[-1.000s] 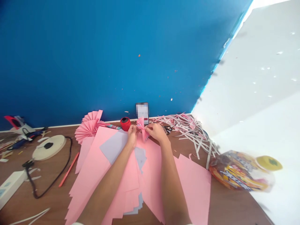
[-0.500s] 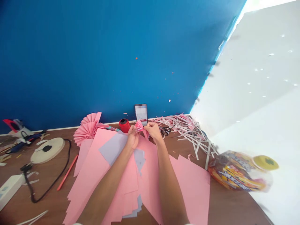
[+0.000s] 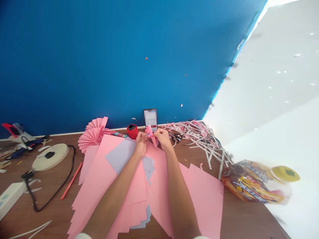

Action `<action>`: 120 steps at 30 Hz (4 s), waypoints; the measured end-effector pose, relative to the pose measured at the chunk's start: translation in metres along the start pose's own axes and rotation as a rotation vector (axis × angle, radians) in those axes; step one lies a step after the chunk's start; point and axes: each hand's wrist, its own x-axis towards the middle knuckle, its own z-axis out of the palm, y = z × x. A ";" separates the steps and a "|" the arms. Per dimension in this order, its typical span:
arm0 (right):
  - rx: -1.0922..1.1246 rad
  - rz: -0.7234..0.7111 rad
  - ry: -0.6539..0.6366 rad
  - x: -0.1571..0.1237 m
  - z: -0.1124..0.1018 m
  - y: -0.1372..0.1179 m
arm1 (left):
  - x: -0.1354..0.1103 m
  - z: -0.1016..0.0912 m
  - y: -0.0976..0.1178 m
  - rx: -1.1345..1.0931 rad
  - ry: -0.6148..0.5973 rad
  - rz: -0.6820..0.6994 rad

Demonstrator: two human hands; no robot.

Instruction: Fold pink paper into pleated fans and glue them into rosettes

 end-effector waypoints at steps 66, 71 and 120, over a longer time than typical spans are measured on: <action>-1.507 0.009 -0.142 -0.017 -0.020 -0.051 | -0.006 -0.011 0.004 1.213 -0.394 0.138; -1.451 0.019 -0.078 -0.018 -0.023 -0.055 | -0.004 -0.013 0.003 1.159 -0.368 0.109; -0.432 -0.249 -0.247 -0.019 0.004 -0.054 | -0.018 0.009 0.015 1.371 -0.727 0.439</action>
